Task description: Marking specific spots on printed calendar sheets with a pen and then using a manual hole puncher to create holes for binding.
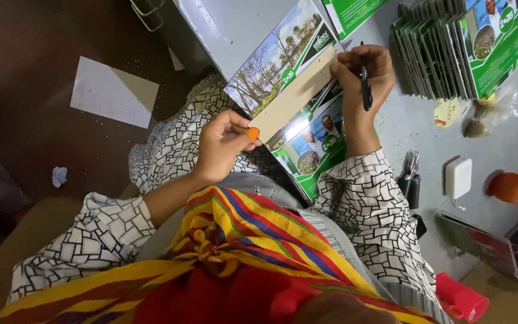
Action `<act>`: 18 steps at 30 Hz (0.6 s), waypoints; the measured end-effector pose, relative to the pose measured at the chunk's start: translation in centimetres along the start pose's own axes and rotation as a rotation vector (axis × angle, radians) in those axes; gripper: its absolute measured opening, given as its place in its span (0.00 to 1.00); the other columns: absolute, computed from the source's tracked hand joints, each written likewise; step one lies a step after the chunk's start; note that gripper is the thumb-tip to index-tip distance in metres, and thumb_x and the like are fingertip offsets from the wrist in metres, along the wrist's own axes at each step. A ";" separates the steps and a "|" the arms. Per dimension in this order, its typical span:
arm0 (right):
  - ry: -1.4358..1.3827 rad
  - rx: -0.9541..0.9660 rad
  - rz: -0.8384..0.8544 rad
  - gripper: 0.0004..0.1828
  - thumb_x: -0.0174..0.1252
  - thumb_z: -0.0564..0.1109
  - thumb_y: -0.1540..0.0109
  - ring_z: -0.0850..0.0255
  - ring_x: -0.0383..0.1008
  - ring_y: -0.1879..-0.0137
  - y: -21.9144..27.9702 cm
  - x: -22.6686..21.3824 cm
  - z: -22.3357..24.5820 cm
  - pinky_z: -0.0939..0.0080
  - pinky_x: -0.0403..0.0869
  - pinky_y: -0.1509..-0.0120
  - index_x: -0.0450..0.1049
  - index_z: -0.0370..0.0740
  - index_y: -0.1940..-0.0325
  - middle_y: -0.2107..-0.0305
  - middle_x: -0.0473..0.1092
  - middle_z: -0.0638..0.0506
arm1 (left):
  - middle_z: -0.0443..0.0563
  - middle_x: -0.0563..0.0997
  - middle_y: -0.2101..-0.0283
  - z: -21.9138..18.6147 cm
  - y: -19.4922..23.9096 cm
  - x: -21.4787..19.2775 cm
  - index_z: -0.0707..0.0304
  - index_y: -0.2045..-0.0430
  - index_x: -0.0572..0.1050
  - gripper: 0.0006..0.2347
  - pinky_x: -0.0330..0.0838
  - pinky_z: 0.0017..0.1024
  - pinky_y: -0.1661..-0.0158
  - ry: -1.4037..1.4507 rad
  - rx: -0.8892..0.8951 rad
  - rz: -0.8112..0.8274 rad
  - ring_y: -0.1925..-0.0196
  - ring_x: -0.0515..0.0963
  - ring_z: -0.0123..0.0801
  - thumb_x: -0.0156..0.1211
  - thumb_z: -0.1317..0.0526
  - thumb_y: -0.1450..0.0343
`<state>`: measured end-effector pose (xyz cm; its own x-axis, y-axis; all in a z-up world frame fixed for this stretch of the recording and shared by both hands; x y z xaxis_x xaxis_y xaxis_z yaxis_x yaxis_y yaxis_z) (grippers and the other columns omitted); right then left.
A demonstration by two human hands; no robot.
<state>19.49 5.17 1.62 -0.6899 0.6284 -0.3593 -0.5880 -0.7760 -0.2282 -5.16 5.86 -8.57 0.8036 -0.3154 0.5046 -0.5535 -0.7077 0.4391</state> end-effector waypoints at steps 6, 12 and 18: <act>-0.028 -0.020 0.017 0.18 0.63 0.25 0.46 0.58 0.75 0.59 0.1 0.1 0.2 0.61 0.78 0.53 0.67 0.39 0.60 0.67 0.73 0.44 | 0.59 0.79 0.72 -0.1 0.1 0.0 0.68 0.70 0.71 0.06 0.81 0.26 0.71 -0.002 0.023 0.017 0.70 0.86 0.41 0.57 0.77 0.34; 0.016 -0.013 0.034 0.18 0.63 0.25 0.45 0.58 0.74 0.60 0.0 0.0 -0.2 0.62 0.77 0.56 0.66 0.37 0.59 0.67 0.72 0.43 | 0.59 0.78 0.72 -0.1 0.1 0.0 0.69 0.70 0.72 0.06 0.82 0.25 0.69 -0.004 0.000 -0.011 0.71 0.85 0.40 0.58 0.76 0.35; 0.062 -0.103 0.106 0.20 0.61 0.24 0.44 0.57 0.69 0.63 0.3 0.6 1.4 0.61 0.72 0.61 0.63 0.39 0.57 0.68 0.69 0.45 | 0.57 0.79 0.70 -0.4 0.4 0.0 0.68 0.68 0.71 0.07 0.83 0.25 0.69 -0.074 0.059 0.018 0.69 0.86 0.40 0.58 0.77 0.35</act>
Point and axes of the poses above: each hand's wrist, its own y-axis away from the middle knuckle, its own x-axis out of the palm, z = x × y, the point moved 5 cm from there along -y, towards the middle knuckle
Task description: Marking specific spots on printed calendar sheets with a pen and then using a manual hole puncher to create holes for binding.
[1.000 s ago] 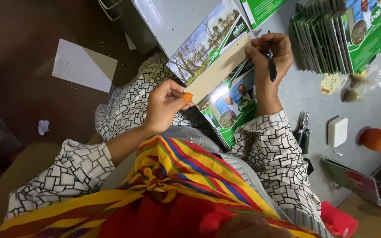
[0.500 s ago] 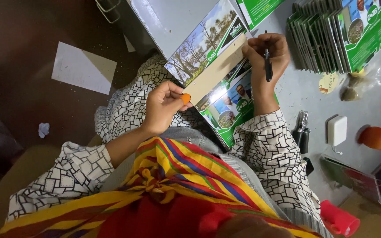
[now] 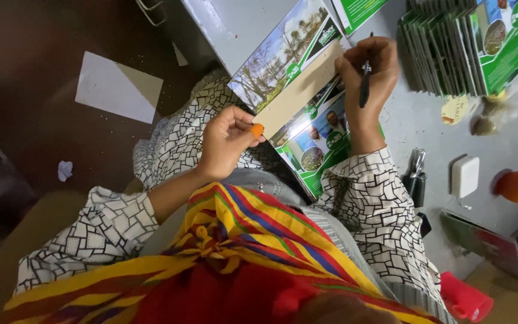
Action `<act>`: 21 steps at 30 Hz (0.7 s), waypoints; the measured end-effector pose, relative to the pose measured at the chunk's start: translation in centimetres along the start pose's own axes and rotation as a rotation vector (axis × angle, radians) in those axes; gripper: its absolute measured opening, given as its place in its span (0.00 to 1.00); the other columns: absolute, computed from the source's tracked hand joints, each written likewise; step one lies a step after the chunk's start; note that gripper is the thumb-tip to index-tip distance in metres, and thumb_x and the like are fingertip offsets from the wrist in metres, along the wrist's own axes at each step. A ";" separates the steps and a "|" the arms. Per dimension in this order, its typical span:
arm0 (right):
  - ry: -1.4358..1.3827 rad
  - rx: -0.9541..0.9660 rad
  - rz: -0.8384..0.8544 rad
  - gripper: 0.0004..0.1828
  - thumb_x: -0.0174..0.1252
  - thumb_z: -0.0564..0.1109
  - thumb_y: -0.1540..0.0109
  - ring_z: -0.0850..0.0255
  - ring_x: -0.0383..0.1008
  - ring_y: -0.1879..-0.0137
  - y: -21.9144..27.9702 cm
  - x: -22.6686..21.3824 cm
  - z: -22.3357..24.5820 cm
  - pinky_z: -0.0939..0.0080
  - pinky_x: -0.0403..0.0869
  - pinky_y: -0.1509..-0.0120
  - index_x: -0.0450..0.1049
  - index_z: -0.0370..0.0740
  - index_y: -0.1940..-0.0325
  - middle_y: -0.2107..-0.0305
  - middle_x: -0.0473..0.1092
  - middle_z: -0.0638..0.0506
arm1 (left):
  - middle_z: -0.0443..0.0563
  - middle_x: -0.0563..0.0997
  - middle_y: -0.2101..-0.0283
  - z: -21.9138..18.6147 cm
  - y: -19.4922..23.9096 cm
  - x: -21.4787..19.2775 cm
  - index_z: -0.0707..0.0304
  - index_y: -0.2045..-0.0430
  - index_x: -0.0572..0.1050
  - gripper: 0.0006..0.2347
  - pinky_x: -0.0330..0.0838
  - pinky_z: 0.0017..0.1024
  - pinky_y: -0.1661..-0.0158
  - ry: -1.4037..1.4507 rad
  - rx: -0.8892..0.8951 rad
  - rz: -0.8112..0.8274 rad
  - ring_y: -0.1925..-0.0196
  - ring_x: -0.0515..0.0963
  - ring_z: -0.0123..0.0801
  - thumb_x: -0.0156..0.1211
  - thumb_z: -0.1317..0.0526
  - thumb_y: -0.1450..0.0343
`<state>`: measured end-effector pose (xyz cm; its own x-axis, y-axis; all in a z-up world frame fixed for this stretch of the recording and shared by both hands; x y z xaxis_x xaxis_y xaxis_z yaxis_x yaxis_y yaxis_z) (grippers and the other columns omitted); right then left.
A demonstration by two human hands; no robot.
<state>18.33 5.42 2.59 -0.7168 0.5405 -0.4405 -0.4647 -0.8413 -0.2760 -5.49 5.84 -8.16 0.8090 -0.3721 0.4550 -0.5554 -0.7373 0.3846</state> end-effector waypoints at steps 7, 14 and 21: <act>0.037 -0.038 0.027 0.19 0.59 0.23 0.44 0.56 0.66 0.61 0.0 0.2 0.7 0.60 0.69 0.58 0.62 0.36 0.58 0.68 0.65 0.44 | 0.54 0.77 0.61 -4.2 1.3 -0.5 0.64 0.59 0.67 0.13 0.77 0.27 0.59 -0.498 0.296 0.061 0.60 0.79 0.35 0.59 0.74 0.34; 0.023 -0.062 0.049 0.19 0.59 0.23 0.44 0.56 0.65 0.63 0.1 0.2 0.8 0.60 0.68 0.59 0.61 0.36 0.58 0.70 0.63 0.45 | 0.66 0.71 0.47 -8.0 1.6 6.8 0.78 0.52 0.68 0.11 0.65 0.42 0.40 -1.097 0.867 0.356 0.44 0.70 0.52 0.49 0.69 0.27; 0.031 -0.081 0.014 0.18 0.59 0.23 0.46 0.58 0.64 0.66 -0.1 0.1 0.9 0.61 0.67 0.63 0.62 0.37 0.60 0.71 0.64 0.46 | 0.68 0.69 0.40 -4.9 -1.9 12.6 0.71 0.45 0.70 0.20 0.52 0.44 0.39 -2.061 1.073 0.315 0.38 0.63 0.53 0.42 0.56 0.27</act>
Point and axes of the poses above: each hand's wrist, its own y-axis away from the middle knuckle, its own x-axis out of the palm, z = x × y, the point moved 5 cm from there along -y, towards the middle knuckle
